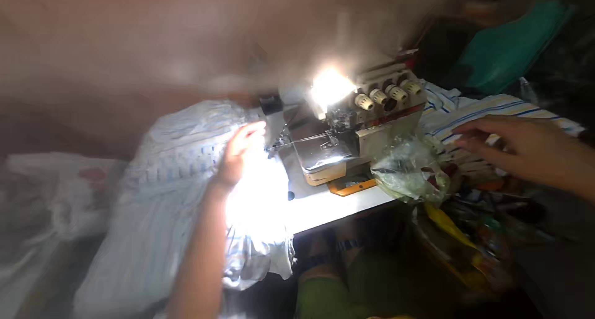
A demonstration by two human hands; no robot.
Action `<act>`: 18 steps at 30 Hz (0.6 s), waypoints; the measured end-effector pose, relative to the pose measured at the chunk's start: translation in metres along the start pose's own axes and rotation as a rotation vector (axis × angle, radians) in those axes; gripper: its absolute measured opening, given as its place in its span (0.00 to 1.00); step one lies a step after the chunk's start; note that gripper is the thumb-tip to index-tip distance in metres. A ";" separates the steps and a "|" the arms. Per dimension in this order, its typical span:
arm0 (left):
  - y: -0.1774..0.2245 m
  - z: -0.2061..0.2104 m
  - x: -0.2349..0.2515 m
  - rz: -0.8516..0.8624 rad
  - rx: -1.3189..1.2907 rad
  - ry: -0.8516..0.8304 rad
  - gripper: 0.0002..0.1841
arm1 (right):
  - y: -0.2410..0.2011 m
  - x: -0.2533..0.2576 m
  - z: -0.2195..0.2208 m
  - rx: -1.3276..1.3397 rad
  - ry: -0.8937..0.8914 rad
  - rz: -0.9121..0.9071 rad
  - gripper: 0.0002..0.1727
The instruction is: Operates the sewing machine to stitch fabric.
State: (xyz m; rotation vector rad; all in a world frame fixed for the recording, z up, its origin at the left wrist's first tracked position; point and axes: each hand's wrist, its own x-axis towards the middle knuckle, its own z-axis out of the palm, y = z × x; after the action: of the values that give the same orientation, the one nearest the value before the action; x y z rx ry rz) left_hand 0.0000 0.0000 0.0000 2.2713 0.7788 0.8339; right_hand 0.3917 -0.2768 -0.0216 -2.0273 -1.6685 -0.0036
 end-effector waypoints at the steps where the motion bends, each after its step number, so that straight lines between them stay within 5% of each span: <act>1: 0.004 0.026 0.001 -0.048 -0.104 -0.049 0.23 | -0.014 0.000 -0.001 0.026 -0.018 -0.037 0.21; 6: -0.018 0.109 0.007 -0.160 -0.066 -0.127 0.30 | -0.096 0.022 0.022 0.103 -0.252 -0.407 0.22; 9: -0.035 0.114 0.001 -0.232 -0.016 -0.022 0.27 | -0.153 0.070 0.052 0.133 -0.298 -0.550 0.14; 13: -0.016 0.076 0.000 -0.468 0.213 -0.245 0.27 | -0.202 0.157 0.114 0.051 -0.236 -0.514 0.11; 18: -0.025 0.050 -0.006 -0.421 0.667 0.220 0.15 | -0.229 0.207 0.164 -0.192 -0.339 -0.423 0.10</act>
State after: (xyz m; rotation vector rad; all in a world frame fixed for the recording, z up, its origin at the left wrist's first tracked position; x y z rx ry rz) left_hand 0.0240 -0.0042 -0.0510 2.4257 1.7804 0.6905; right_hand 0.1808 0.0025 -0.0123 -1.8416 -2.3681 0.0366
